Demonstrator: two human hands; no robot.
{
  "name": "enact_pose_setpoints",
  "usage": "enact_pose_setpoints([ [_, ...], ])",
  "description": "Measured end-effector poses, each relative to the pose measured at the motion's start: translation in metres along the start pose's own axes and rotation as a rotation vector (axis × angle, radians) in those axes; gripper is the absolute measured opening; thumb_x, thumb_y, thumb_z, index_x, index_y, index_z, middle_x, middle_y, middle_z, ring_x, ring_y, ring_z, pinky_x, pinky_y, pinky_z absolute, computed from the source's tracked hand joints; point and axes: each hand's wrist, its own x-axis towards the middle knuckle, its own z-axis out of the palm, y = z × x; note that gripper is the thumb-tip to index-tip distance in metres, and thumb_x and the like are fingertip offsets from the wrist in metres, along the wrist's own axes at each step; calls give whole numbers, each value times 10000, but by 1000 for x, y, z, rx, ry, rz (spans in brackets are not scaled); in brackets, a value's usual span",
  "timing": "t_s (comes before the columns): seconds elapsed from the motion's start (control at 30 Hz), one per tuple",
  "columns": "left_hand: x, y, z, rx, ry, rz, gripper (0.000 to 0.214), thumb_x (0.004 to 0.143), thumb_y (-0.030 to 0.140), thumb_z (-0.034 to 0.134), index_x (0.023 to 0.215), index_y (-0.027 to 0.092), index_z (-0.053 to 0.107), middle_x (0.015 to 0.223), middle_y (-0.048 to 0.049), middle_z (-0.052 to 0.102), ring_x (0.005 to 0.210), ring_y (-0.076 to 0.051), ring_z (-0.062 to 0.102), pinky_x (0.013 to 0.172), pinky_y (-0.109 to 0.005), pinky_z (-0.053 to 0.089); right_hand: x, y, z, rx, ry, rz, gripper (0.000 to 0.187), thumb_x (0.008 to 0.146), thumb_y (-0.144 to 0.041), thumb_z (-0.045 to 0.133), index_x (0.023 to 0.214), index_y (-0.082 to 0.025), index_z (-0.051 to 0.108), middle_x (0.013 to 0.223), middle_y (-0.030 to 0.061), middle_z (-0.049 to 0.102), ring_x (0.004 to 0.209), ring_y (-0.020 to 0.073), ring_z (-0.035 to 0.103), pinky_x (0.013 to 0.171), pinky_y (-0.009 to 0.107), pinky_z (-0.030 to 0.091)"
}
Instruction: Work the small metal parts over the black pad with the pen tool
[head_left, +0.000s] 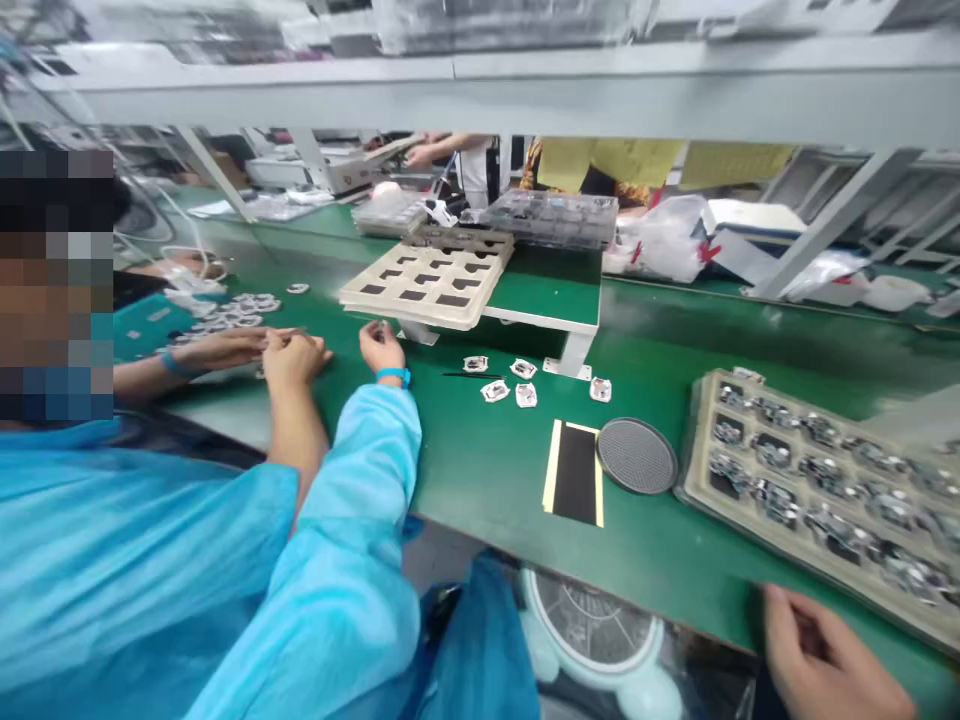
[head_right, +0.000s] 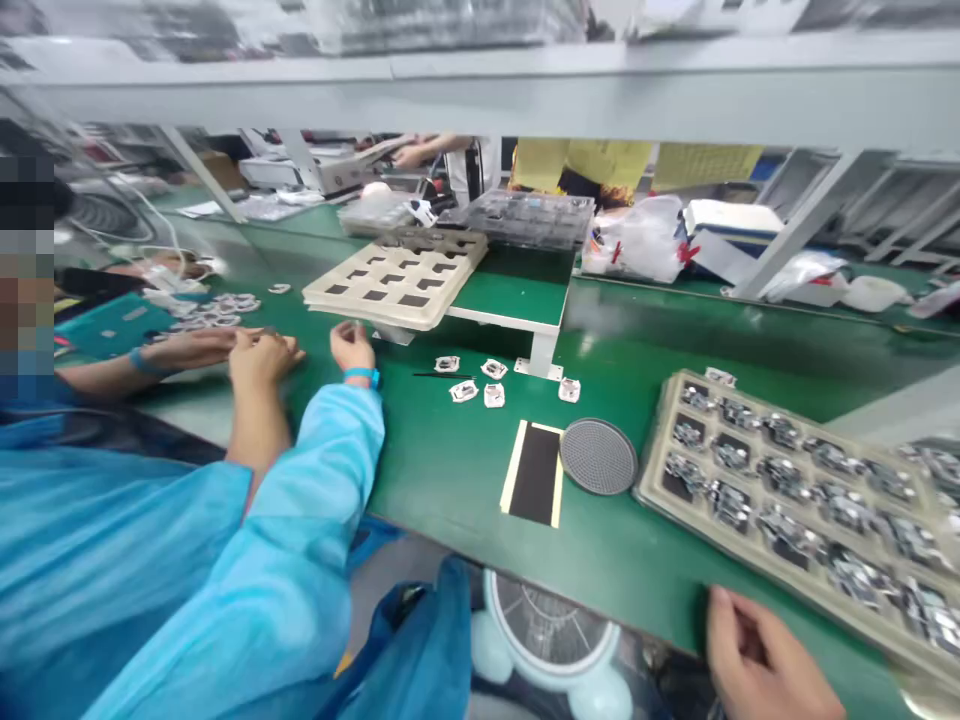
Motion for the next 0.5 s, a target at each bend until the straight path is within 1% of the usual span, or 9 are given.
enact_pose_setpoints([
  [0.07, -33, 6, -6, -48, -21, 6, 251, 1035, 219, 444, 1158, 42, 571, 1090, -134, 661, 960, -165, 612, 903, -343, 506, 2, -5, -2, 1, 36, 20, 235, 895, -521, 581, 906, -302, 665, 655, 55, 652, 611, 304, 653, 565, 421, 491],
  [0.13, -72, 11, -17, -85, -105, 83, 221, 1008, 243, 489, 1130, 89, 591, 1097, -131, 672, 963, -172, 611, 912, -338, 493, 1, -7, -4, 31, 43, -7, 220, 896, -512, 579, 875, -311, 666, 654, 51, 651, 617, 299, 658, 575, 416, 493],
  [0.2, -109, 13, -32, -100, -280, 211, 176, 926, 284, 628, 1035, 148, 650, 1035, -98, 707, 932, -193, 638, 890, -335, 505, 0, -7, -7, 79, 41, -56, 221, 891, -501, 580, 842, -311, 680, 663, 59, 662, 612, 295, 659, 591, 420, 496],
  [0.23, -123, 12, -40, -93, -394, 282, 178, 844, 284, 725, 982, 177, 685, 999, -76, 725, 917, -207, 654, 884, -336, 513, -1, -7, -7, 106, 41, -76, 216, 886, -490, 590, 823, -307, 685, 675, 62, 675, 606, 288, 659, 599, 419, 498],
  [0.27, -134, 12, -46, -75, -484, 342, 209, 783, 276, 781, 964, 200, 710, 984, -65, 738, 920, -227, 664, 889, -349, 517, -2, -7, -7, 129, 50, -91, 206, 881, -474, 602, 807, -301, 688, 683, 64, 685, 597, 279, 656, 608, 418, 501],
  [0.33, -143, 12, -50, -26, -593, 430, 257, 737, 252, 813, 981, 224, 738, 1032, -70, 750, 989, -270, 671, 948, -394, 509, -3, -8, -6, 146, 88, -103, 174, 875, -439, 624, 803, -296, 693, 662, 58, 680, 576, 263, 644, 625, 414, 504],
  [0.37, -140, 14, -47, 4, -616, 459, 274, 747, 247, 804, 1013, 226, 742, 1083, -81, 746, 1041, -290, 663, 989, -421, 494, -2, -8, -4, 138, 117, -96, 160, 875, -425, 631, 806, -296, 696, 639, 53, 668, 568, 259, 638, 626, 411, 503],
  [0.43, -125, 24, -27, 65, -636, 502, 276, 794, 252, 771, 1065, 213, 737, 1160, -104, 727, 1120, -311, 637, 1052, -461, 462, -1, -9, -1, 112, 164, -77, 167, 873, -422, 637, 801, -291, 712, 590, 48, 642, 551, 252, 631, 606, 398, 497],
  [0.5, -101, 44, 6, 125, -655, 531, 261, 841, 274, 745, 1085, 182, 728, 1161, -118, 716, 1132, -307, 628, 1058, -478, 464, 2, -8, 2, 118, 193, -91, 216, 858, -435, 652, 756, -262, 731, 549, 48, 624, 511, 231, 617, 553, 363, 480],
])
